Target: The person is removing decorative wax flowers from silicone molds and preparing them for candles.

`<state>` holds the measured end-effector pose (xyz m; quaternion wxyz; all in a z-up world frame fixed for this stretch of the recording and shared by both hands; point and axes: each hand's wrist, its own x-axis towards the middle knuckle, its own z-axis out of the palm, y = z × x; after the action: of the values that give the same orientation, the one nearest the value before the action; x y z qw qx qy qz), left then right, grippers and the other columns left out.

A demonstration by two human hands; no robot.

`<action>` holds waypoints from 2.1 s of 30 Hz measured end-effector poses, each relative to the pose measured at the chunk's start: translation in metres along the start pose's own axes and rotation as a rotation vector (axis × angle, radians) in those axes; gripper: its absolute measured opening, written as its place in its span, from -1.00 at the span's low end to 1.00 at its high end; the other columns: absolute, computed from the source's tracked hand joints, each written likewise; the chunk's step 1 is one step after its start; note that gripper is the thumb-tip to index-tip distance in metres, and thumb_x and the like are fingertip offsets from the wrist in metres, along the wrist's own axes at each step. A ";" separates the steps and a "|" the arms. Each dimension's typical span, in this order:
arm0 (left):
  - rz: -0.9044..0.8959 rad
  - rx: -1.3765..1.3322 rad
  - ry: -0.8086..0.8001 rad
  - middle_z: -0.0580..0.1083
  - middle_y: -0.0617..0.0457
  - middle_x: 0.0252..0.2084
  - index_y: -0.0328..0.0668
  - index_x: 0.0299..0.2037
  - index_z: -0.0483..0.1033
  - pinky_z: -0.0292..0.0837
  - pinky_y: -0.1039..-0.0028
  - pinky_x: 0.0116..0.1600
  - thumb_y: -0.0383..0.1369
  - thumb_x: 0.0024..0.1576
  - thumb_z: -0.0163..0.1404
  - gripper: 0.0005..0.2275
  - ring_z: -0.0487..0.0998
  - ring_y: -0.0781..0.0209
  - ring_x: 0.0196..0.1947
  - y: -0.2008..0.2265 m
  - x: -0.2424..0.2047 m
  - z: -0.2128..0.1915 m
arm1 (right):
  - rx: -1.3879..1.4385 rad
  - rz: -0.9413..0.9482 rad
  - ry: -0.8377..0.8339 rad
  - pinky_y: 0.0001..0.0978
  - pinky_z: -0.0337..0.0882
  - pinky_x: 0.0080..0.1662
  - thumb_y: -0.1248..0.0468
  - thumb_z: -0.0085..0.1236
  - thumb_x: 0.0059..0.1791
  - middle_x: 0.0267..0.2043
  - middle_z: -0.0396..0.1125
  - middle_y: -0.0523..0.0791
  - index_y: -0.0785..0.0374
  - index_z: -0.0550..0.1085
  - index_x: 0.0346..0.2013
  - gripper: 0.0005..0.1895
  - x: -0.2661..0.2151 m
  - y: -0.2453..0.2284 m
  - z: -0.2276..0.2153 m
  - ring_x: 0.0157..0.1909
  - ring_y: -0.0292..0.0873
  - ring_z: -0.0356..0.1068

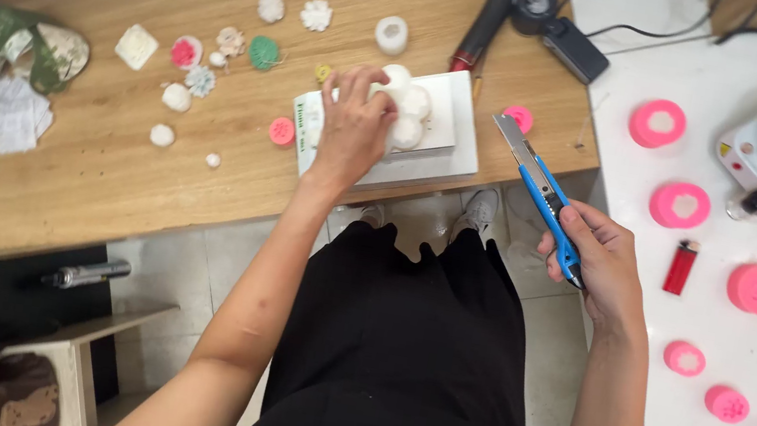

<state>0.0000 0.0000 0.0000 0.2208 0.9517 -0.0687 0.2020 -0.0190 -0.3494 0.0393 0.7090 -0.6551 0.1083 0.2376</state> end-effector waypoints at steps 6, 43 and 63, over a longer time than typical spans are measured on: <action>-0.088 0.020 -0.024 0.41 -0.07 0.13 -0.21 -0.24 0.55 -0.01 -0.05 0.46 -0.49 0.16 0.14 -0.96 0.32 -0.04 0.27 -0.014 -0.001 0.004 | 0.121 -0.061 0.062 -0.50 0.32 -0.53 0.16 0.01 0.17 -0.45 0.42 -0.04 0.42 0.48 0.01 -0.67 -0.014 0.021 -0.049 -0.61 -0.28 0.32; 0.483 0.401 -0.350 0.48 0.02 0.05 -0.30 -0.39 0.60 0.23 0.24 0.34 -0.38 0.03 0.13 -0.88 0.38 0.06 0.18 0.006 0.045 -0.038 | -0.841 -0.378 0.345 0.03 0.37 0.09 0.41 0.10 -0.06 0.05 0.28 0.30 0.45 0.06 0.46 -0.19 0.235 0.160 -0.022 0.07 0.29 0.35; 0.601 -0.296 -0.153 0.47 0.04 -0.08 -0.14 -0.36 0.59 0.20 -0.05 0.26 -0.31 0.01 0.18 -0.88 0.39 0.04 0.11 0.346 0.248 0.304 | -0.417 -0.319 0.535 -0.16 0.43 0.11 0.31 0.22 -0.06 0.02 0.46 0.05 0.35 0.50 0.03 -0.63 0.072 0.214 -0.021 0.08 0.02 0.47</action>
<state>0.2564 -0.4556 -0.0107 0.2814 0.8589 -0.3908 0.1741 -0.0564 -0.3498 -0.1847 0.5350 -0.8330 0.1357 -0.0385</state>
